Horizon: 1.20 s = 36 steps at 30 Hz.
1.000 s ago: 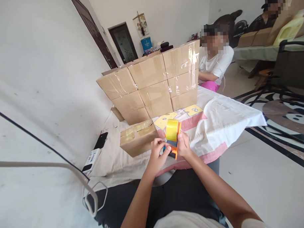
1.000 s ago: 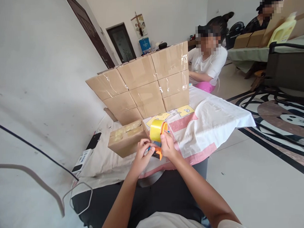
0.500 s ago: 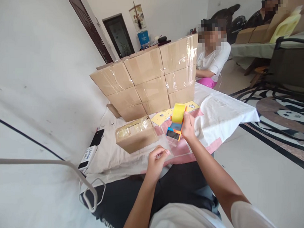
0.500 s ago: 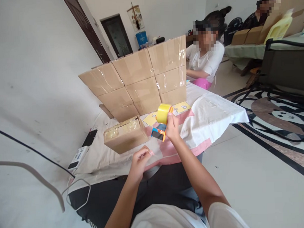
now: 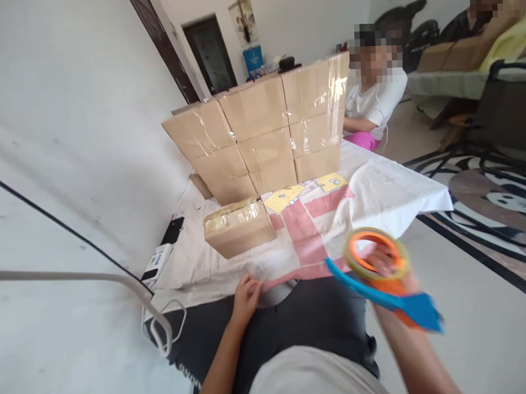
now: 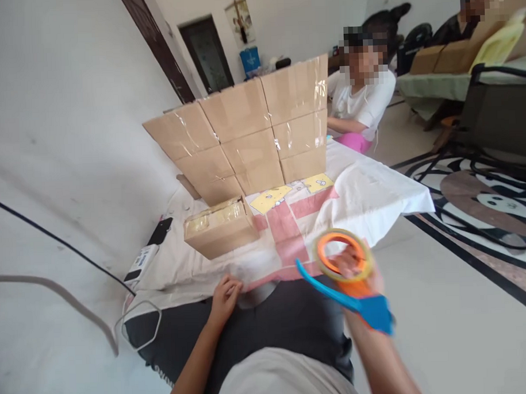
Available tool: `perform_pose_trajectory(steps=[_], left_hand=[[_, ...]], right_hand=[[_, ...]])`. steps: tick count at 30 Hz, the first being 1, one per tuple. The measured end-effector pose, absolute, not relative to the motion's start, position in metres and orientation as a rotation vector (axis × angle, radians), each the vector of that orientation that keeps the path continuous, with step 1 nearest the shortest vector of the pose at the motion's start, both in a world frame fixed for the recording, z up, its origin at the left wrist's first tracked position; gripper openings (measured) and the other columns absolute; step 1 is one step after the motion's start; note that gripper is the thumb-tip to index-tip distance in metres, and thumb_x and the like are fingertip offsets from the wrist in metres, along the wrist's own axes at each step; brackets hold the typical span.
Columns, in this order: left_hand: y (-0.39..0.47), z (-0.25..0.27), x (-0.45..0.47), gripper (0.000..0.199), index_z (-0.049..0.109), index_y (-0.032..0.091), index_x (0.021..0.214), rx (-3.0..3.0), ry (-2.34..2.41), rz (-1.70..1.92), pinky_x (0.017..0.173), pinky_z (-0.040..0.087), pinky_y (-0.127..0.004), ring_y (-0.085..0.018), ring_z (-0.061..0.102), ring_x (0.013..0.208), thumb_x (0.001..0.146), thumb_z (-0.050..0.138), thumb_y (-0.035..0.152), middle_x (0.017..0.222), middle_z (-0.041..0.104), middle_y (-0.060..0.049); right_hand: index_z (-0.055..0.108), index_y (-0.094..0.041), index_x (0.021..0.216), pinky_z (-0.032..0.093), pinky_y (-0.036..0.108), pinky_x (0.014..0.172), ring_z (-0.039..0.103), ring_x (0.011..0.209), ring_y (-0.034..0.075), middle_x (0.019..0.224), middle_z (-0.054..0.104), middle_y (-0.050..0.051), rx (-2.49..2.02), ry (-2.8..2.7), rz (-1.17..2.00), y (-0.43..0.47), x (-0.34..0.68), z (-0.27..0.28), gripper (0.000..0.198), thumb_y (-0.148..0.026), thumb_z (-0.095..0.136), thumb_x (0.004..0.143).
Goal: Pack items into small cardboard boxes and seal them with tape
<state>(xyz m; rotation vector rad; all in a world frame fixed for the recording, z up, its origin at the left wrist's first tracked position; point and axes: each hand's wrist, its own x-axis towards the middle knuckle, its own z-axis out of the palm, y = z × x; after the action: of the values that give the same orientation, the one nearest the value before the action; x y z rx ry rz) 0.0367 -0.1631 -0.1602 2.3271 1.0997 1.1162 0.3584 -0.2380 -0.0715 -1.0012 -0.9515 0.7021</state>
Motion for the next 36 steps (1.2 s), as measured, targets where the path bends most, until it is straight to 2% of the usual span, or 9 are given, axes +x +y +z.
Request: perform_pose_trajectory(steps=[3,5,9,13,20,25,32,34,36], left_hand=[[-0.161,-0.150,0.024,0.033,0.068,0.019,0.073,2.103,1.190,1.215,0.069,0.050,-0.030,-0.017,0.062,0.074,0.098,0.055,0.037,0.078,0.062,-0.004],[-0.158,-0.136,0.033,0.032,0.068,0.019,0.078,1.899,1.162,1.250,0.072,0.051,-0.030,-0.018,0.064,0.075,0.097,0.056,0.041,0.075,0.065,-0.003],[-0.149,-0.107,0.059,0.027,0.067,0.018,0.095,1.545,1.038,1.359,0.056,0.048,-0.026,-0.012,0.058,0.052,0.092,0.063,0.045,0.066,0.066,0.001],[-0.136,-0.087,0.062,0.041,0.055,0.020,0.119,1.415,0.965,1.398,0.051,0.046,-0.024,-0.010,0.054,0.045,0.089,0.068,0.044,0.065,0.066,0.004],[-0.128,-0.074,0.044,0.039,0.054,0.021,0.120,1.463,0.989,1.455,0.051,0.048,-0.024,-0.010,0.056,0.046,0.090,0.068,0.042,0.070,0.070,0.002],[-0.140,-0.077,0.047,0.033,0.055,0.022,0.119,1.578,0.932,1.457,0.055,0.050,-0.024,-0.010,0.059,0.052,0.092,0.066,0.038,0.073,0.072,0.001],[-0.151,-0.099,0.030,0.076,0.027,0.020,0.156,1.479,1.180,1.280,0.052,0.045,-0.025,-0.012,0.052,0.046,0.092,0.062,0.044,0.057,0.059,0.008],[-0.139,-0.095,0.019,0.064,0.041,0.019,0.149,1.624,1.335,1.382,0.065,0.051,-0.029,-0.015,0.062,0.062,0.093,0.061,0.043,0.067,0.064,0.003],[-0.120,-0.083,0.011,0.057,0.050,0.020,0.142,1.846,1.472,1.562,0.085,0.052,-0.037,-0.022,0.067,0.093,0.091,0.064,0.043,0.098,0.071,-0.008]], right_hand=[[0.061,-0.027,0.072,0.051,0.047,0.070,0.057,0.059,0.022,0.063,0.055,0.006,-0.906,-0.609,0.717,-0.229,0.401,-0.073,0.045,-0.066,0.051,0.091],[0.063,-0.026,0.084,0.052,0.046,0.079,0.065,0.082,0.026,0.082,0.064,0.008,-0.949,-0.503,0.444,-0.192,0.410,-0.075,0.044,-0.069,0.057,0.085],[0.063,-0.020,0.091,0.052,0.044,0.083,0.063,0.089,0.026,0.090,0.066,0.009,-1.227,-0.917,0.502,-0.093,0.396,-0.089,0.062,-0.079,0.046,0.085],[0.063,-0.020,0.089,0.052,0.043,0.080,0.062,0.086,0.026,0.086,0.066,0.009,-1.251,-0.952,0.647,-0.027,0.388,-0.104,0.051,-0.070,0.058,0.080],[0.056,-0.022,0.121,0.045,0.042,0.099,0.058,0.108,0.024,0.115,0.060,0.008,-1.269,-0.755,0.349,-0.055,0.361,-0.096,0.048,-0.049,0.063,0.082],[0.071,-0.022,0.084,0.047,0.040,0.091,0.063,0.095,0.024,0.095,0.067,0.007,-0.962,-1.457,0.899,-0.121,0.254,-0.054,0.027,-0.048,0.065,0.087],[0.070,-0.023,0.075,0.043,0.039,0.095,0.060,0.096,0.021,0.093,0.063,0.004,-0.840,-1.544,0.655,-0.105,0.218,-0.003,0.015,-0.030,0.065,0.087],[0.071,-0.022,0.074,0.040,0.041,0.099,0.060,0.101,0.022,0.097,0.064,0.005,-0.885,-1.583,0.654,-0.084,0.226,0.011,0.015,-0.032,0.067,0.085],[0.073,-0.022,0.075,0.040,0.040,0.100,0.061,0.103,0.022,0.101,0.066,0.005,-0.925,-1.636,0.718,-0.060,0.229,0.022,0.016,-0.035,0.068,0.083]])
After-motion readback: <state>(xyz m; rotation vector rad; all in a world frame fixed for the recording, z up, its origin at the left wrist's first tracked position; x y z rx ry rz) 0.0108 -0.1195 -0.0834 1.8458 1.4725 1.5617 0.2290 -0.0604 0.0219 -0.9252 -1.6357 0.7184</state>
